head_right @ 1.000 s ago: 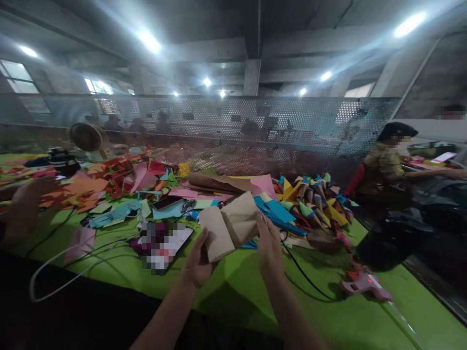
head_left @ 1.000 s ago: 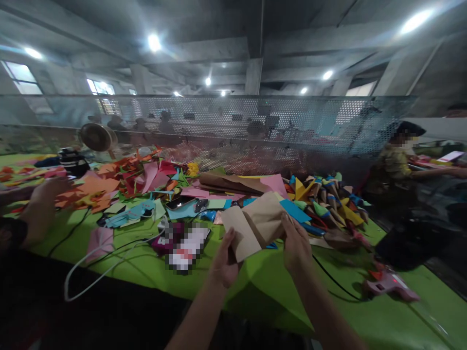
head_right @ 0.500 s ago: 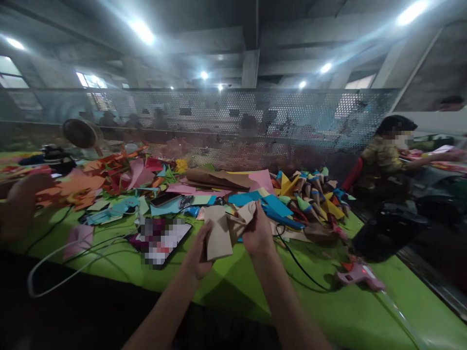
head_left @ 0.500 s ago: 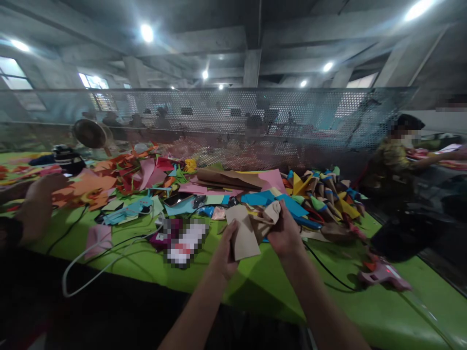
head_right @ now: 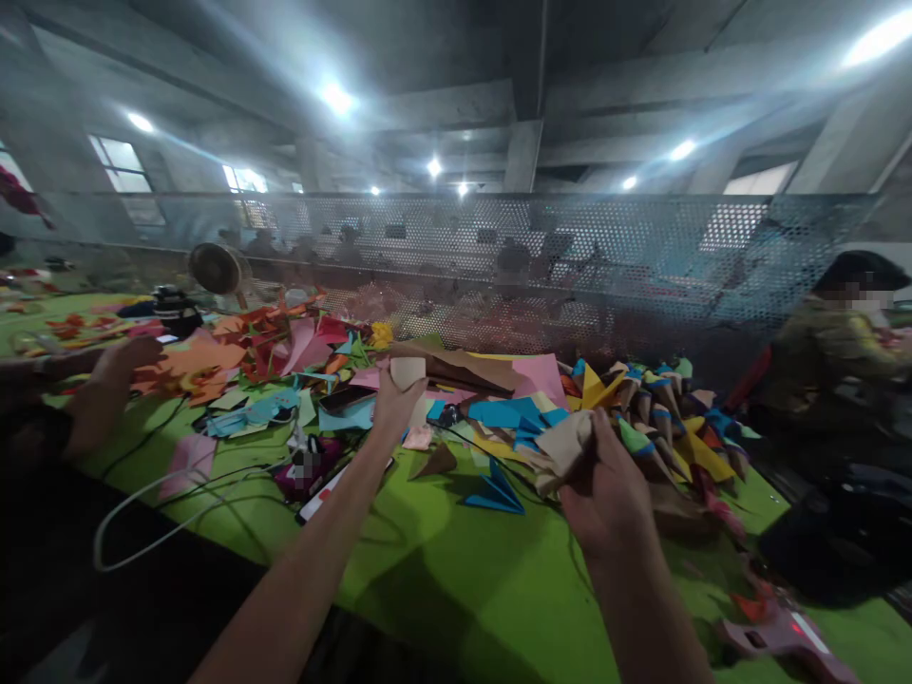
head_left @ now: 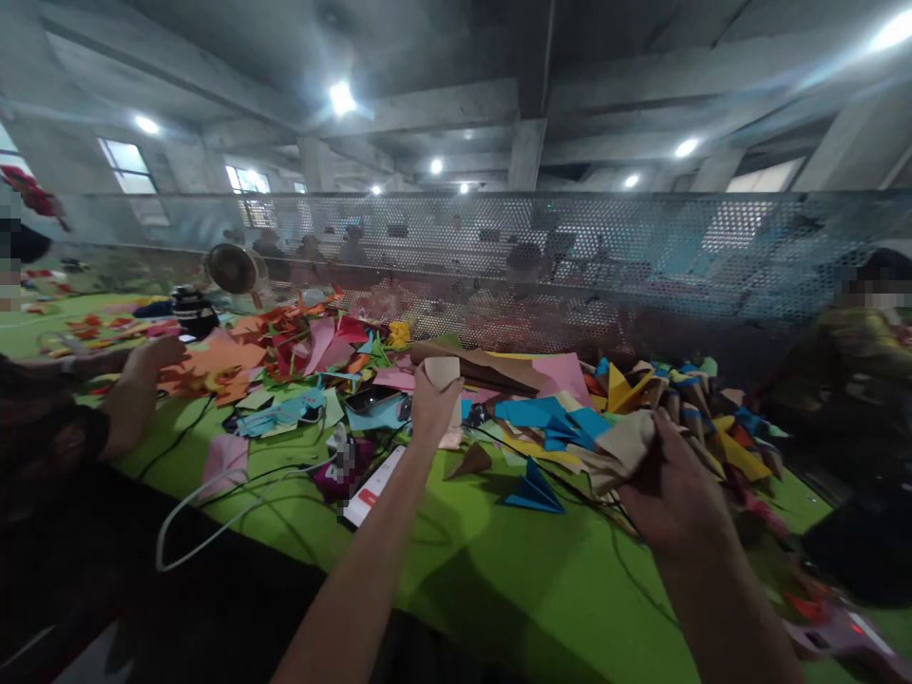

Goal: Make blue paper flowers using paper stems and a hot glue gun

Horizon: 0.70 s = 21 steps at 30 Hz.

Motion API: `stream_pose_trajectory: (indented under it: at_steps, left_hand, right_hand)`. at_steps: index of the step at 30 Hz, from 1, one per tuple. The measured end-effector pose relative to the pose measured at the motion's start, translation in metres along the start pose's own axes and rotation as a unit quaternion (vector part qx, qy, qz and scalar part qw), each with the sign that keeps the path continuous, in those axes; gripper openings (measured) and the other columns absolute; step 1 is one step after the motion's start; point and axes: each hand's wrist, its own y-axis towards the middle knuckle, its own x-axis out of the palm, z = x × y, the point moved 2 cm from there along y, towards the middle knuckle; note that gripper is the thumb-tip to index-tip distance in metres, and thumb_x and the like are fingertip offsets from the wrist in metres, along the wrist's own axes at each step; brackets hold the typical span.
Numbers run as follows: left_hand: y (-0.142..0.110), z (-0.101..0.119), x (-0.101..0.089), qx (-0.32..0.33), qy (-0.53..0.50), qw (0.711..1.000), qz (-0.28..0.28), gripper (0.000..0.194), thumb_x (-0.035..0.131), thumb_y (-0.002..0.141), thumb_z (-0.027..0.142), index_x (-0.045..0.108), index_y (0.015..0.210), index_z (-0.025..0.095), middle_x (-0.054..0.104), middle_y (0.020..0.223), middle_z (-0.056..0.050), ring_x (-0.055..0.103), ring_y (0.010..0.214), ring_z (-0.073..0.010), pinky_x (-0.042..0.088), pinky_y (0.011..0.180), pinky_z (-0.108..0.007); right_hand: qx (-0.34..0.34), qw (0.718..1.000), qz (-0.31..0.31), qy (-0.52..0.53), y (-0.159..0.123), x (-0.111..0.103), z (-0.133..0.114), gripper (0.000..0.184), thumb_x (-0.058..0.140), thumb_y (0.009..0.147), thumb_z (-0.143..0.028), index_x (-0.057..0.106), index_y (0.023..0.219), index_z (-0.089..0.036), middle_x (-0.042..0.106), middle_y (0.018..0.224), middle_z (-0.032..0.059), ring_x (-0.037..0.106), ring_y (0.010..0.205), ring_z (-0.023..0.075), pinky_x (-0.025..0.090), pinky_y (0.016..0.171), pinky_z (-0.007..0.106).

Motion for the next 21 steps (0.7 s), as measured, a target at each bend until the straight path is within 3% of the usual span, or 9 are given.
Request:
stream_pose_trajectory:
  at_steps: [3, 5, 8, 11, 15, 16, 17, 19, 21]
  left_hand:
    - [0.031, -0.008, 0.015, 0.081, 0.245, 0.966, -0.020, 0.080, 0.069, 0.079, 0.039, 0.033, 0.146, 0.015, 0.057, 0.134, -0.021, 0.057, 0.122, -0.0324, 0.047, 0.096, -0.042]
    - [0.043, -0.018, 0.024, 0.111, 0.407, 0.905, -0.050, 0.079, 0.064, 0.083, 0.038, 0.027, 0.151, 0.020, 0.055, 0.135, -0.020, 0.055, 0.124, -0.0339, 0.044, 0.099, -0.047]
    - [0.054, -0.037, 0.028, 0.119, 0.442, 0.885, -0.081, 0.072, 0.068, 0.079, 0.026, 0.041, 0.146, 0.023, 0.058, 0.133, -0.020, 0.049, 0.130, -0.0368, 0.036, 0.106, -0.054]
    - [0.058, -0.048, 0.030, 0.127, 0.447, 0.879, -0.111, 0.065, 0.070, 0.076, 0.025, 0.051, 0.138, 0.026, 0.058, 0.137, -0.017, 0.046, 0.134, -0.0367, 0.033, 0.109, -0.057]
    - [0.041, -0.030, 0.037, 0.162, 0.421, 0.888, -0.090, 0.062, 0.060, 0.084, 0.025, 0.045, 0.144, 0.024, 0.040, 0.156, -0.013, 0.024, 0.149, -0.0313, 0.017, 0.119, -0.057]
    - [0.031, -0.021, 0.040, 0.174, 0.399, 0.897, -0.082, 0.059, 0.057, 0.087, 0.028, 0.045, 0.144, 0.024, 0.042, 0.155, -0.010, 0.026, 0.148, -0.0291, 0.019, 0.120, -0.054]
    - [0.018, -0.011, 0.043, 0.189, 0.318, 0.926, -0.080, 0.054, 0.058, 0.087, 0.029, 0.050, 0.140, 0.022, 0.049, 0.150, -0.010, 0.033, 0.145, -0.0288, 0.023, 0.119, -0.050]
    - [-0.013, 0.005, 0.048, 0.180, 0.125, 0.963, -0.157, 0.044, 0.056, 0.089, 0.035, 0.060, 0.131, 0.020, 0.064, 0.133, -0.010, 0.054, 0.127, -0.0259, 0.039, 0.111, -0.041]
    - [-0.045, 0.014, 0.051, 0.088, -0.038, 0.963, -0.251, 0.039, 0.053, 0.090, 0.046, 0.070, 0.115, 0.021, 0.073, 0.114, -0.008, 0.064, 0.107, -0.0237, 0.050, 0.095, -0.035]
  right_hand:
    - [0.044, 0.999, 0.004, 0.026, 0.014, 0.004, 0.017, 0.024, 0.080, 0.072, -0.039, 0.070, 0.086, -0.023, 0.075, 0.089, -0.0008, 0.070, 0.082, 0.0155, 0.058, 0.068, 0.023]
    - [0.055, 0.998, -0.008, 0.018, 0.021, 0.006, 0.033, 0.027, 0.083, 0.067, -0.037, 0.073, 0.087, -0.021, 0.076, 0.094, 0.0011, 0.069, 0.087, 0.0172, 0.057, 0.072, 0.024]
    - [0.072, 0.997, -0.013, -0.028, 0.026, -0.001, 0.054, 0.031, 0.086, 0.061, -0.041, 0.076, 0.083, -0.021, 0.077, 0.090, 0.0020, 0.068, 0.085, 0.0200, 0.055, 0.067, 0.027]
    - [0.083, 0.995, 0.007, -0.049, 0.027, -0.013, 0.064, 0.033, 0.090, 0.054, -0.042, 0.076, 0.074, -0.020, 0.076, 0.077, 0.0012, 0.066, 0.072, 0.0188, 0.052, 0.061, 0.027]
    - [0.092, 0.994, 0.013, -0.058, 0.024, -0.018, 0.064, 0.036, 0.093, 0.048, -0.040, 0.074, 0.069, -0.018, 0.073, 0.069, 0.0007, 0.062, 0.061, 0.0154, 0.048, 0.057, 0.026]
    - [0.094, 0.994, 0.012, -0.059, 0.023, -0.017, 0.063, 0.037, 0.093, 0.048, -0.040, 0.074, 0.069, -0.018, 0.073, 0.068, 0.0007, 0.061, 0.059, 0.0150, 0.047, 0.056, 0.025]
    - [0.095, 0.994, 0.010, -0.060, 0.021, -0.015, 0.062, 0.038, 0.093, 0.048, -0.041, 0.074, 0.069, -0.017, 0.072, 0.067, 0.0006, 0.060, 0.058, 0.0149, 0.047, 0.056, 0.025]
    - [0.103, 0.993, -0.005, -0.063, 0.017, -0.010, 0.058, 0.040, 0.093, 0.048, -0.042, 0.073, 0.072, -0.017, 0.073, 0.068, 0.0011, 0.061, 0.058, 0.0156, 0.048, 0.056, 0.025]
    - [0.117, 0.990, -0.031, -0.071, 0.012, -0.005, 0.055, 0.042, 0.093, 0.048, -0.042, 0.073, 0.075, -0.016, 0.073, 0.070, 0.0027, 0.063, 0.059, 0.0170, 0.049, 0.057, 0.026]
